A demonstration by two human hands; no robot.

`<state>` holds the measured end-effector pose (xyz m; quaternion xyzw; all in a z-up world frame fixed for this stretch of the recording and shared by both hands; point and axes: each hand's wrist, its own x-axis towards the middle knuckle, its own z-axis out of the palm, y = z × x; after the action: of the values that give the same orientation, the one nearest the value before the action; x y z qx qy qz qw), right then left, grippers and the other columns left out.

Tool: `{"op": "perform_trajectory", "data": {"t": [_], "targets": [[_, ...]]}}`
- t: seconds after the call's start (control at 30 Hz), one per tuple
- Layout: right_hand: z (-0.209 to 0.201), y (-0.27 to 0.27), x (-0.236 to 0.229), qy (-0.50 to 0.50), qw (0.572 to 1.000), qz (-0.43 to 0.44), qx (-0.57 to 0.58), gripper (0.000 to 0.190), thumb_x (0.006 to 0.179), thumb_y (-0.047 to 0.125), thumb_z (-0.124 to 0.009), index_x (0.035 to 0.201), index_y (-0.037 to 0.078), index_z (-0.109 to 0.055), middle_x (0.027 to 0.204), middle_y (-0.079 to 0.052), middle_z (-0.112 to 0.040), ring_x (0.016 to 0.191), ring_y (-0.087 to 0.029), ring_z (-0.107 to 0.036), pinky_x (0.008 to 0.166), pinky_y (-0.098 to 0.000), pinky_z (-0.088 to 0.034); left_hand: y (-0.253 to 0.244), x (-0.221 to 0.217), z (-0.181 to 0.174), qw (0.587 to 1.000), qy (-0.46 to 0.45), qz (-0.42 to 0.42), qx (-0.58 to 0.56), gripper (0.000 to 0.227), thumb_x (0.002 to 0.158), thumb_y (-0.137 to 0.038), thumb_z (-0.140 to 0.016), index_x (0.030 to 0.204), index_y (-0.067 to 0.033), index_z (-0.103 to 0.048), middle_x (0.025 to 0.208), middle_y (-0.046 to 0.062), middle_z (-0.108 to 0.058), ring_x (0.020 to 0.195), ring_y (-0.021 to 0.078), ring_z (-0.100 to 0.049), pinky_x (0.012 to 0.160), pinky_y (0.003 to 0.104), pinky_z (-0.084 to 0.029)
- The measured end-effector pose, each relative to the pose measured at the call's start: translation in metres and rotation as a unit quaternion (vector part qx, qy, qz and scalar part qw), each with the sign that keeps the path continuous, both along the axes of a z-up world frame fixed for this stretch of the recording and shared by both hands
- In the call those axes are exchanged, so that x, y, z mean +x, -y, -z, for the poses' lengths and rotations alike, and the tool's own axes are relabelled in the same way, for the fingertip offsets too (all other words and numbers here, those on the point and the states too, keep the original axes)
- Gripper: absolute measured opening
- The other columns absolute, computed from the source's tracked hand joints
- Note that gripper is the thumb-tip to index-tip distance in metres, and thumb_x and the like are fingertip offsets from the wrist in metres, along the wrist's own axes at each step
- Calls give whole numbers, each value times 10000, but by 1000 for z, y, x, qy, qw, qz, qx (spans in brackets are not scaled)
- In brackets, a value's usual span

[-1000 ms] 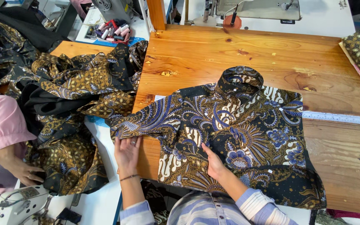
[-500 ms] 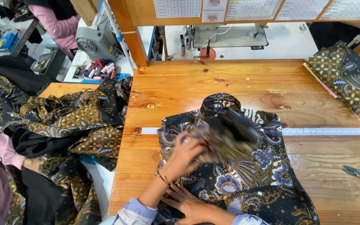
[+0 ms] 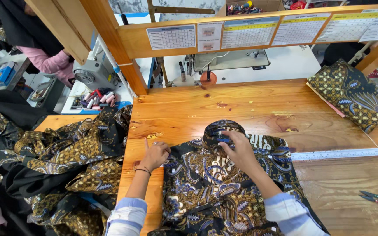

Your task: The person folds a patterned shirt on a wooden table, smoothing the fabric and aligning the sleeves and collar. They use a ruler to measure and mark the fabric, then fold the shirt into a compact shape.

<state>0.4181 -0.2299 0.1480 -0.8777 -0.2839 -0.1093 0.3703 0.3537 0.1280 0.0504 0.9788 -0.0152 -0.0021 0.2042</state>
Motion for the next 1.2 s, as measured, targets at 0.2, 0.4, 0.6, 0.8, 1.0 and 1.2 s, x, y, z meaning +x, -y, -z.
{"op": "perform_trajectory", "data": {"t": [0.2, 0.4, 0.6, 0.8, 1.0, 1.2], "targets": [[52, -37, 60, -73, 966, -31, -247, 234, 852, 270, -780, 986, 91, -711, 835, -124, -732, 923, -330, -697, 1079, -555, -352, 19, -8, -7, 996, 74, -36, 32, 129, 823, -248, -665, 869, -139, -715, 1007, 40, -684, 1151, 304, -587, 1059, 822, -12], [55, -46, 45, -107, 961, -11, -256, 154, 836, 169, -783, 917, 79, -688, 717, -128, -690, 861, -351, -697, 1123, -617, -280, 47, 61, 43, 995, 0, -19, -98, 487, 849, -471, -775, 1076, -51, -681, 1048, 113, -703, 1022, 290, -659, 955, 471, -470], [4, -17, 12, -69, 969, -42, -233, 122, 869, 174, -739, 965, 109, -700, 916, -95, -721, 1034, -296, -658, 1172, -632, -218, 44, 148, 93, 911, -64, 99, -395, 194, 802, -217, -829, 832, -31, -781, 850, 91, -785, 782, 126, -707, 766, 286, -565], [-17, 104, -46, 14, 993, 35, -111, 269, 883, 229, -695, 1136, 138, -712, 1192, -47, -724, 1185, -246, -633, 1124, -533, -318, -24, 114, 38, 892, 147, -275, -326, 502, 1094, -357, -606, 771, 9, -723, 675, 113, -707, 590, 142, -659, 567, 292, -490], [29, 221, -135, -291, 918, 262, 61, 273, 945, 199, -686, 1185, 82, -744, 1047, -120, -797, 941, -241, -748, 811, -335, -567, 15, -16, 5, 989, 119, 72, -48, 246, 862, -89, -607, 1069, -151, -724, 1067, 42, -693, 1169, 281, -590, 1104, 574, -259], [48, 191, -176, -225, 966, 117, -57, 508, 818, 268, -813, 1251, 35, -687, 1218, -147, -682, 1131, -336, -615, 929, -424, -486, 42, -47, 34, 987, 156, -38, 13, 124, 964, -97, -588, 1076, -132, -630, 1152, 82, -577, 1260, 323, -514, 1200, 762, -18]]}}
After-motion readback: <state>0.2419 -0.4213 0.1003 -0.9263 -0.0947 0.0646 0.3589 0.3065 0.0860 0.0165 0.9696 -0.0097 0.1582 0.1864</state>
